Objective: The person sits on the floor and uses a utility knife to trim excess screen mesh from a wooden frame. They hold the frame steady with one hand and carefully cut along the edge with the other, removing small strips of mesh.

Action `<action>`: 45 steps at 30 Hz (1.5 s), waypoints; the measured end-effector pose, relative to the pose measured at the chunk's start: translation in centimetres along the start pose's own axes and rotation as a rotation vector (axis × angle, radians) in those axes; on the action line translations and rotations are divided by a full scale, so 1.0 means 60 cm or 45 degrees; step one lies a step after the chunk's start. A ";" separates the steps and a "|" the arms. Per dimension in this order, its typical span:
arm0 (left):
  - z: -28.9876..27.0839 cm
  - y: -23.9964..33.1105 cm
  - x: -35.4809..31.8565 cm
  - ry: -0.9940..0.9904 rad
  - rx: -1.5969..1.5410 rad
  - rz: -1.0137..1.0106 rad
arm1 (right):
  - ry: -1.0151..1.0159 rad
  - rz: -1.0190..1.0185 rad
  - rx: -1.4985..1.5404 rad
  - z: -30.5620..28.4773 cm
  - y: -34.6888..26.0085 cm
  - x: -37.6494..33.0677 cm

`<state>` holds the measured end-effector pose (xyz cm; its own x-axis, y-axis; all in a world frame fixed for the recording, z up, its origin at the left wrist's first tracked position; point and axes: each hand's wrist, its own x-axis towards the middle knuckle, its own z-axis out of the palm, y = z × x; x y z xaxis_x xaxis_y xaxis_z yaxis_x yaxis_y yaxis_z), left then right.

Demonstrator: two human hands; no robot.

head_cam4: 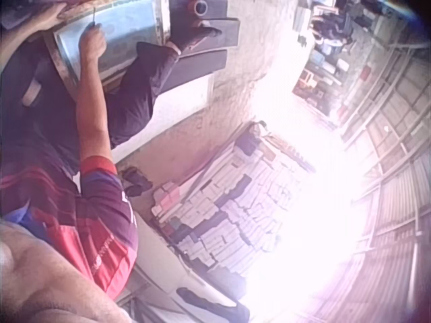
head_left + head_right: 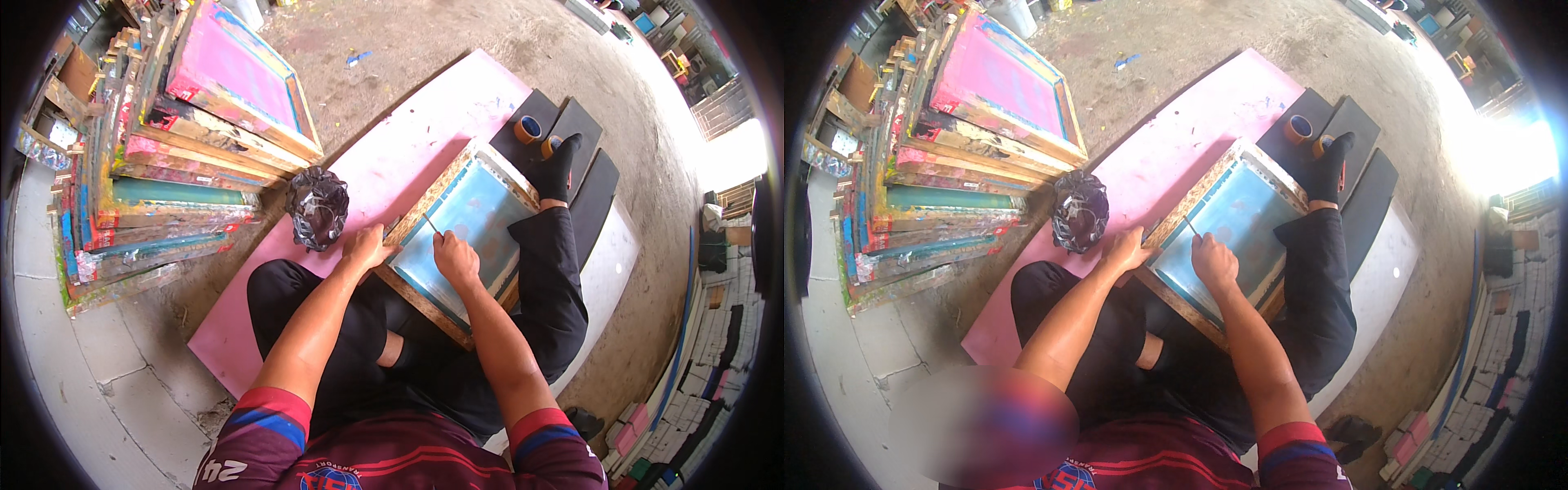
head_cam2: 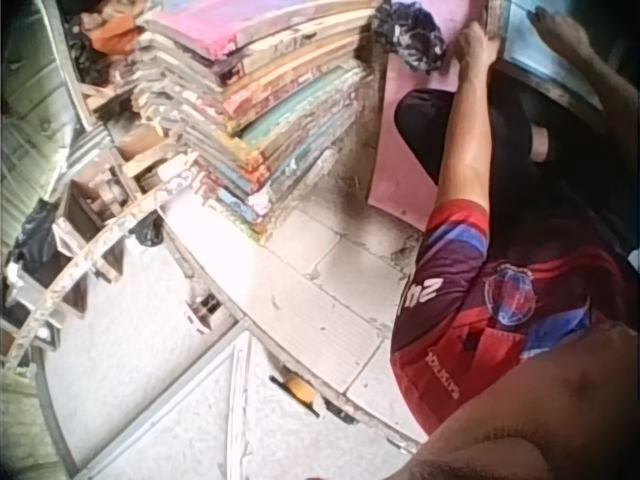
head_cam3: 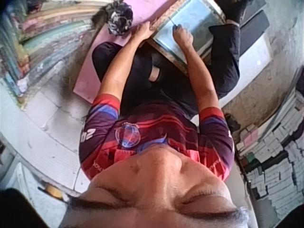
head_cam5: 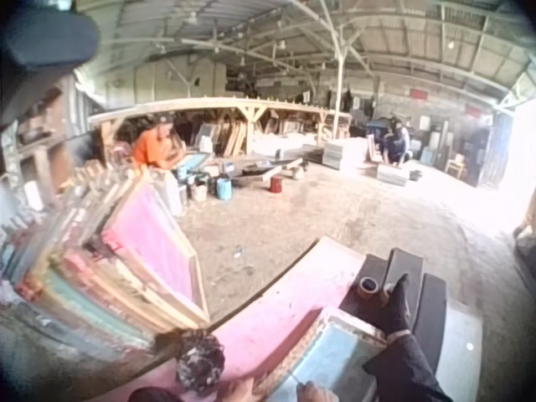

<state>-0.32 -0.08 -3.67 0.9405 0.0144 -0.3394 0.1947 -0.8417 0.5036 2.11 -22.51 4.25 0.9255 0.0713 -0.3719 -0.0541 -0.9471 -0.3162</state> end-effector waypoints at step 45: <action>-0.015 0.009 -0.003 -0.039 0.036 -0.004 | -0.029 -0.088 0.272 0.052 0.046 0.043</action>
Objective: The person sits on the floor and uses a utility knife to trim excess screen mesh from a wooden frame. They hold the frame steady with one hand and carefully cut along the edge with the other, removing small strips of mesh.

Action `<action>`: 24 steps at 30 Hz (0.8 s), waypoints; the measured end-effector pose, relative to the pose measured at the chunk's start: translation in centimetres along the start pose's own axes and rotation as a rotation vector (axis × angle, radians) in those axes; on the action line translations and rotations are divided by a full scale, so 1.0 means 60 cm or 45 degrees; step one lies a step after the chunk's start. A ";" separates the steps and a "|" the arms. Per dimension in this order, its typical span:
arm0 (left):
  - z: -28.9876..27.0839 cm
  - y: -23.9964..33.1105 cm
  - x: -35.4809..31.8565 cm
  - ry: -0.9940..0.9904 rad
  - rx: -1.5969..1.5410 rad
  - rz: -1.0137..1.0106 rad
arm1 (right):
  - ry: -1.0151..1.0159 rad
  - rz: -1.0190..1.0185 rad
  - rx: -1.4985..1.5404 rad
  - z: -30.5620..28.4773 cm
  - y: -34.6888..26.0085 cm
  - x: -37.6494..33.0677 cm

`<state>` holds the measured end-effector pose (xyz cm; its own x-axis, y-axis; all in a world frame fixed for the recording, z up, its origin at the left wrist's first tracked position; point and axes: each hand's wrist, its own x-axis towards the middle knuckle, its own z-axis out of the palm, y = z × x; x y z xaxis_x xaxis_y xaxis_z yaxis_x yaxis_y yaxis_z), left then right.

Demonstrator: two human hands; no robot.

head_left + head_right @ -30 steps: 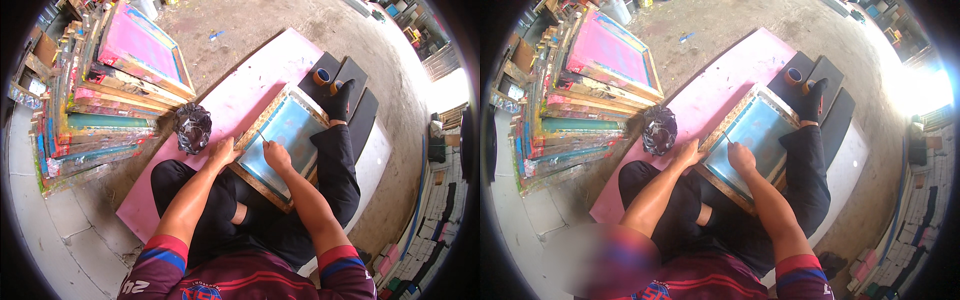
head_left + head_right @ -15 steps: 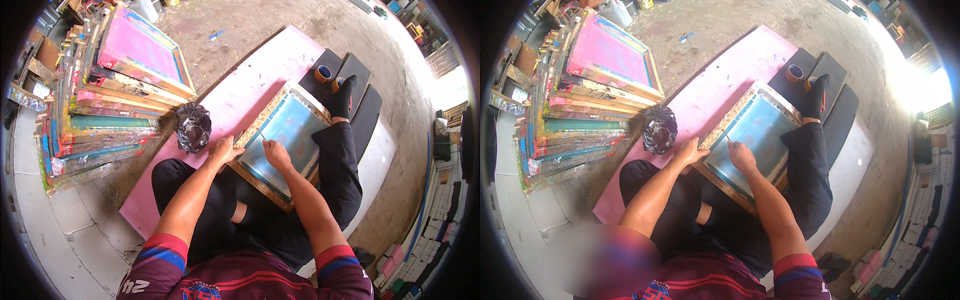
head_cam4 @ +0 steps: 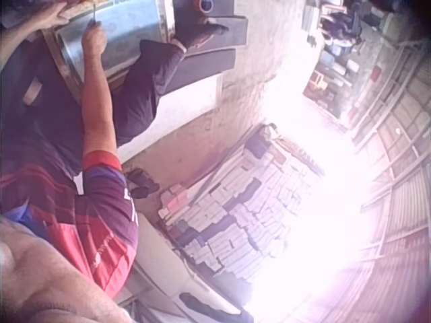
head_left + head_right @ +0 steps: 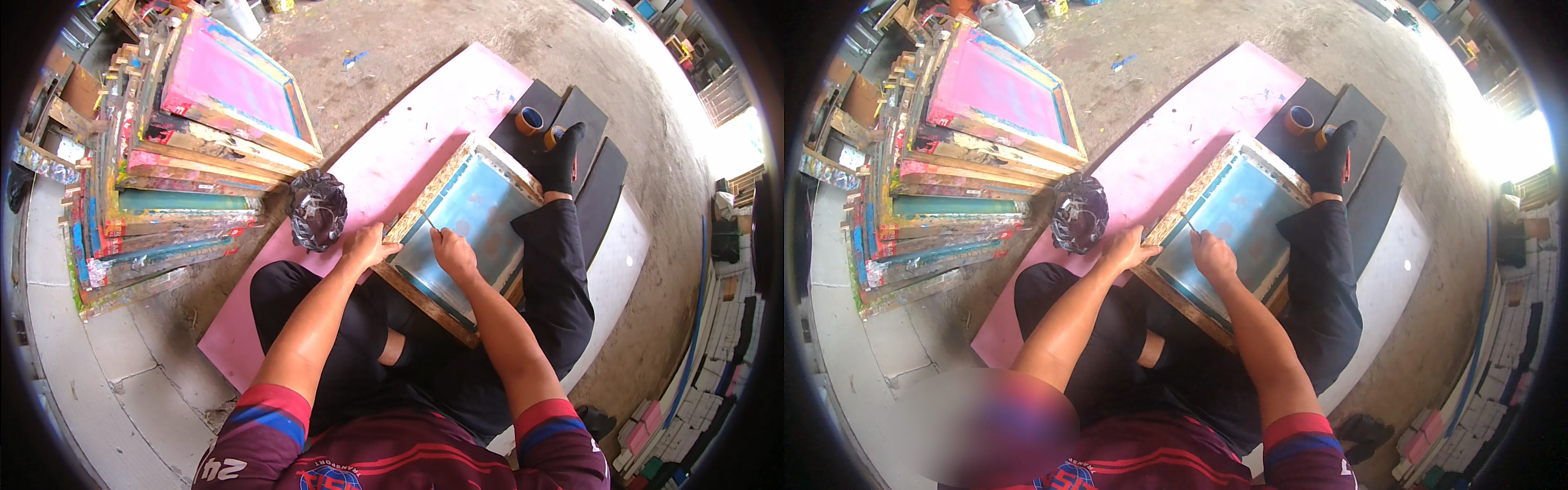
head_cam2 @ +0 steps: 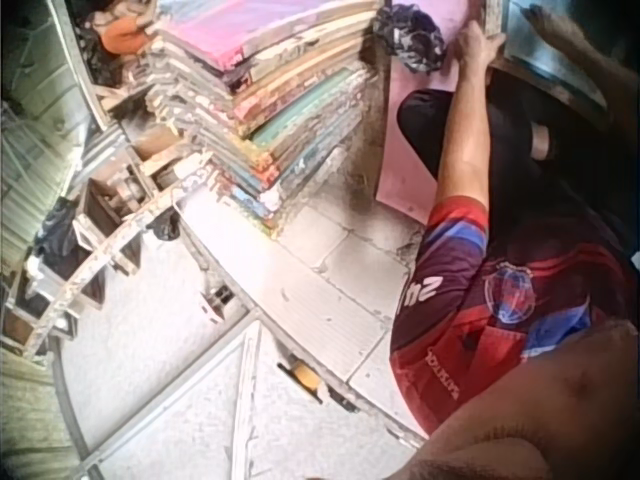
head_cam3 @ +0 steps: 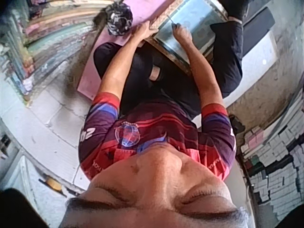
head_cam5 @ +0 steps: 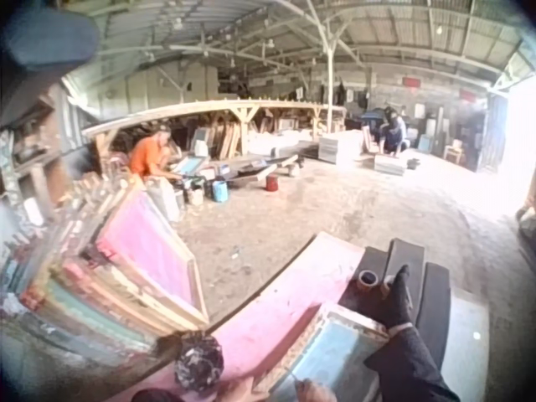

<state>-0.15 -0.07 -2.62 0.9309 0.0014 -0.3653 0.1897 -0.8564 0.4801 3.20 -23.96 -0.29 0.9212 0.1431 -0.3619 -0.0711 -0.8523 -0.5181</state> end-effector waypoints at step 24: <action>-0.003 0.002 -0.009 0.036 -0.013 -0.017 | 0.032 0.061 0.119 0.004 -0.048 -0.067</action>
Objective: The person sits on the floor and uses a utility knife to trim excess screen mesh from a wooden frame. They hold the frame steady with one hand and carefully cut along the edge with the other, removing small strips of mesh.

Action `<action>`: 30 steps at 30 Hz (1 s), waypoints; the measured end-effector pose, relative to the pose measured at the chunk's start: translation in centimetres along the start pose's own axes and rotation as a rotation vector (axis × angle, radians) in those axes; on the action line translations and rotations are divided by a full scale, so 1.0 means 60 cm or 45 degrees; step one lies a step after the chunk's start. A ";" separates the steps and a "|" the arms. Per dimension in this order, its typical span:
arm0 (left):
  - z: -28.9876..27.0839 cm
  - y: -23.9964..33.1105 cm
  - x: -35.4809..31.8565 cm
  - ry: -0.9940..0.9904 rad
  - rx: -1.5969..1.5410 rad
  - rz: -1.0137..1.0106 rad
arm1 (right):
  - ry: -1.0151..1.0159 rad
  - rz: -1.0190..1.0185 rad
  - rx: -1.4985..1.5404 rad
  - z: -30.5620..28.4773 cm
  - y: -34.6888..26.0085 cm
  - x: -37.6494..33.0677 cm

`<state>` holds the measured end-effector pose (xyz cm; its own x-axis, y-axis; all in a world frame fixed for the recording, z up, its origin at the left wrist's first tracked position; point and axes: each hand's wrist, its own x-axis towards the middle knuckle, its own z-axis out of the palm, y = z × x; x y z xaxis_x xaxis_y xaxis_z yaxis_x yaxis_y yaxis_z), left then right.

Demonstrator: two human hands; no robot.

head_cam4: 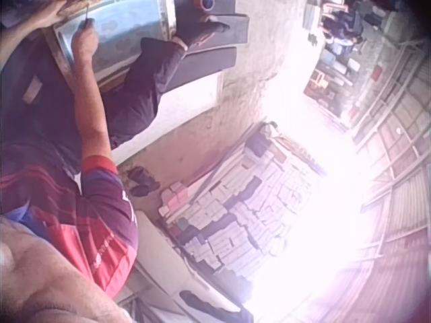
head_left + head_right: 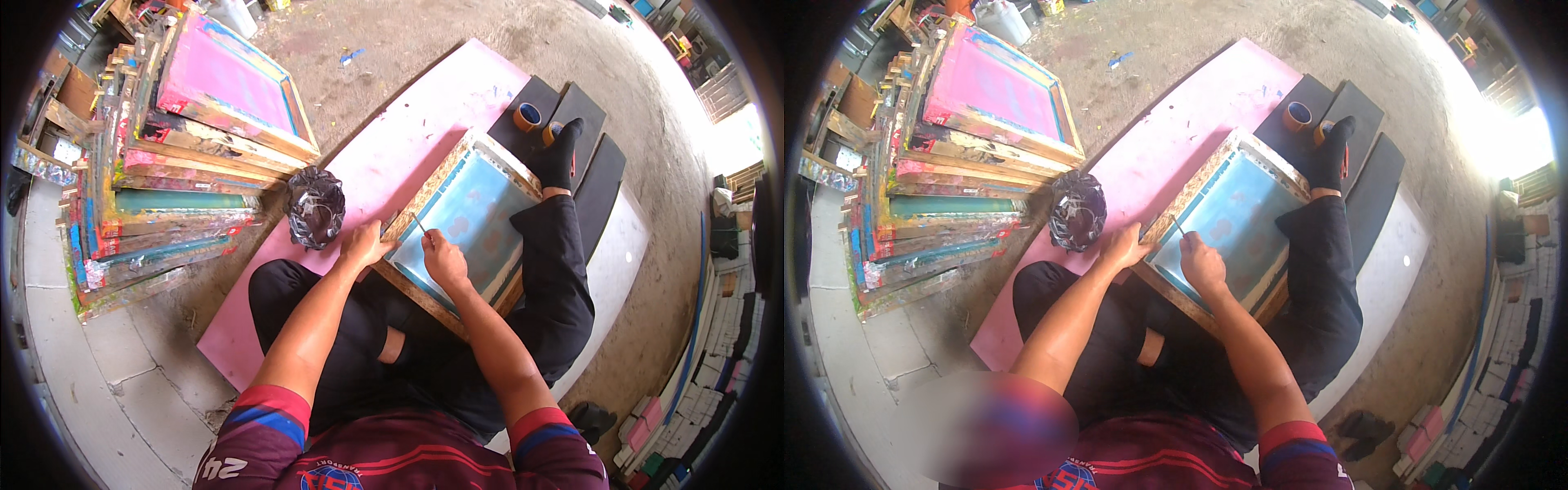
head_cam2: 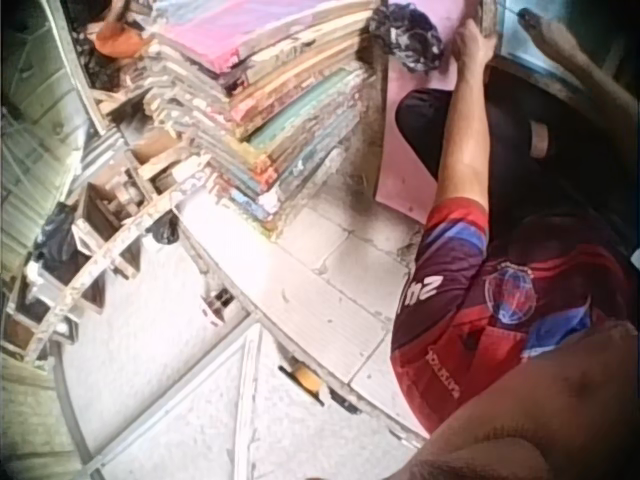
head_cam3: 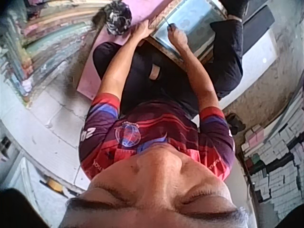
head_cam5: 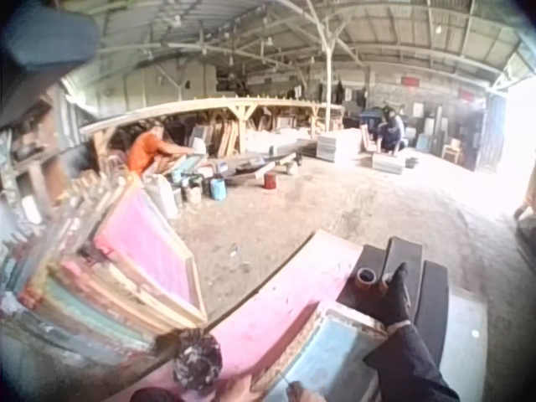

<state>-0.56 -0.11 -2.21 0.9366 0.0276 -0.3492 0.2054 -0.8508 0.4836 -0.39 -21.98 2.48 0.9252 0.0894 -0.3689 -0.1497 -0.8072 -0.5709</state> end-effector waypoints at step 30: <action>0.012 -0.001 0.003 0.048 -0.040 0.056 | -0.175 -0.058 0.101 0.034 0.006 0.029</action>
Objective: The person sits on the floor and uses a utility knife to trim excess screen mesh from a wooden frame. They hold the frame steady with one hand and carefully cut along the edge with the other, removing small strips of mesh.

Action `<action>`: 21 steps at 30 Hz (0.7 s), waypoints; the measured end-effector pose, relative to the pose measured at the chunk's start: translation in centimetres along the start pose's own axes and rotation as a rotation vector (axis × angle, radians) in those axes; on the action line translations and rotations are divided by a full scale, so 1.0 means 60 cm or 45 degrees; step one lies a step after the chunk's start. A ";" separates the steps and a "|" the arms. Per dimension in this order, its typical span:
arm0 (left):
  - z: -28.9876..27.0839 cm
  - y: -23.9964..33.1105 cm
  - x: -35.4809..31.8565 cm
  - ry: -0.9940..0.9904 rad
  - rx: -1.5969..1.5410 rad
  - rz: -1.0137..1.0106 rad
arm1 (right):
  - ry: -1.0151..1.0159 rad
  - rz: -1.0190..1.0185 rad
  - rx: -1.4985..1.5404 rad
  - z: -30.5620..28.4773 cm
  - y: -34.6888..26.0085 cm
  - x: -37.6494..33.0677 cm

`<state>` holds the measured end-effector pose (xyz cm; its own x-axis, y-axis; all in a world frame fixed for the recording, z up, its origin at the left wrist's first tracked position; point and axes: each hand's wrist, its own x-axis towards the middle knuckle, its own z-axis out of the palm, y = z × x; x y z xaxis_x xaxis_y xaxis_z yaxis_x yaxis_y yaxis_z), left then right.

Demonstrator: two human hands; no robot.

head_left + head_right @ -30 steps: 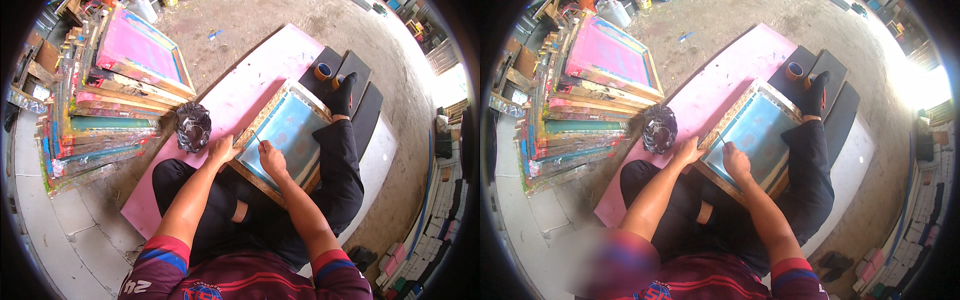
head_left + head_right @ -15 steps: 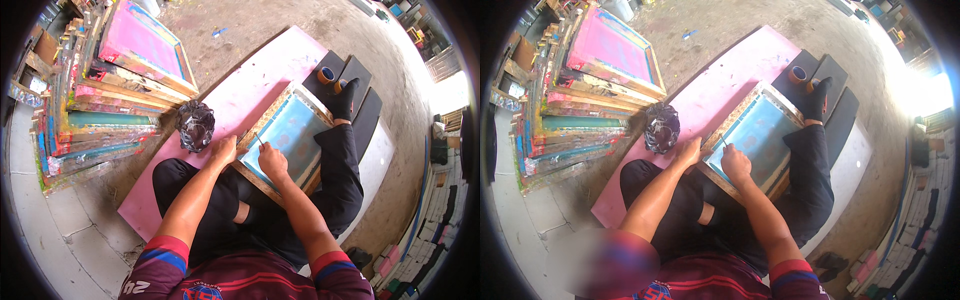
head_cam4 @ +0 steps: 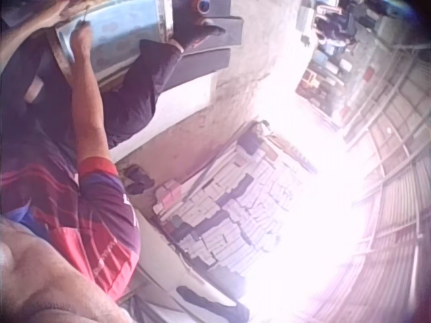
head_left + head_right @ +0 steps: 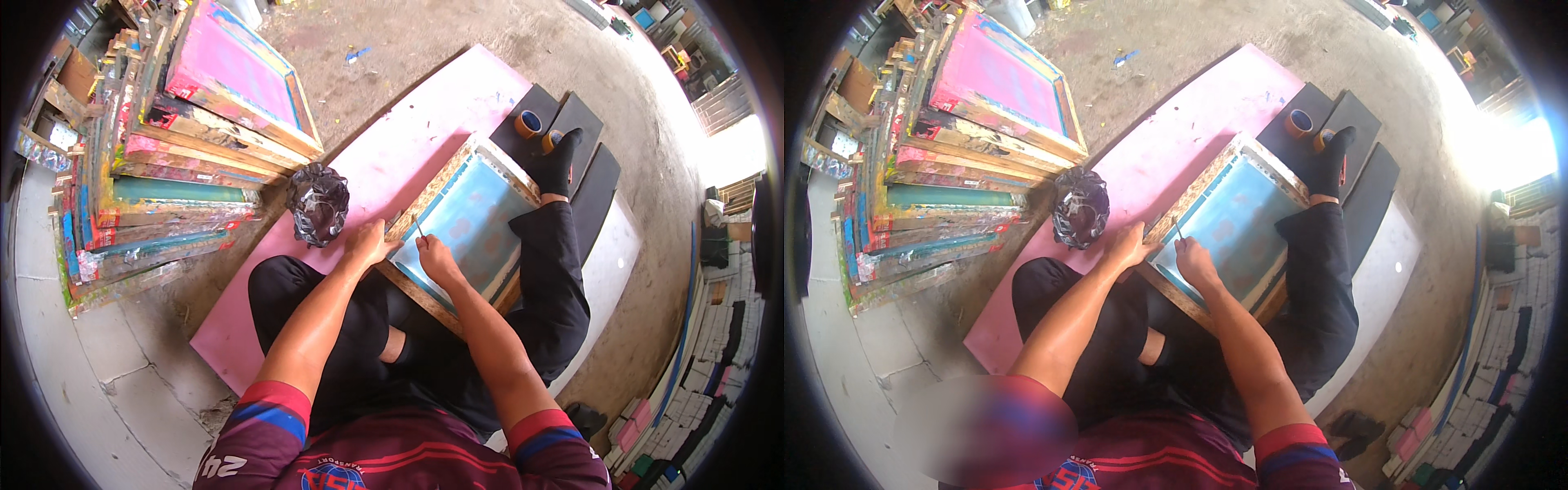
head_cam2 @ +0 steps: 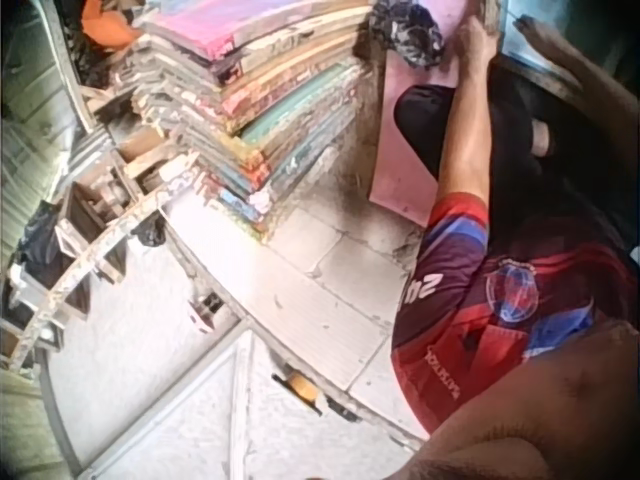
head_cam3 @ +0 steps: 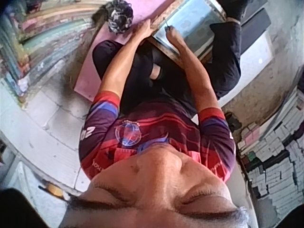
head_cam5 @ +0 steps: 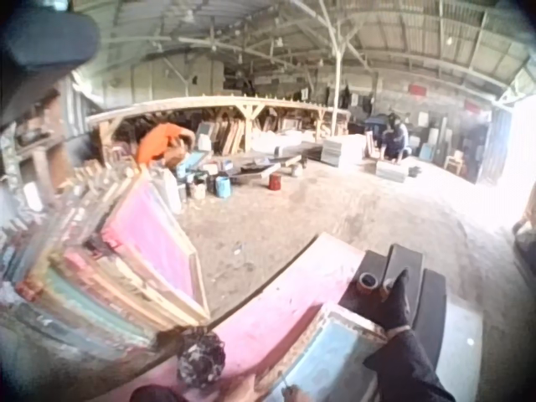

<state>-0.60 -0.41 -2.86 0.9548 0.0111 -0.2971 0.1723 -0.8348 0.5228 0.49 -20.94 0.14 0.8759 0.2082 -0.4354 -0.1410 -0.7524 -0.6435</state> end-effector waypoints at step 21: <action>-0.009 0.003 0.001 -0.070 0.098 -0.067 | -0.025 -0.008 -0.054 -0.010 0.008 -0.004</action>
<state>-0.40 -0.28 -2.36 0.9299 0.0278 -0.3669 0.2009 -0.8738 0.4429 0.47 -21.71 0.32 0.8673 0.2251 -0.4440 -0.1155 -0.7766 -0.6193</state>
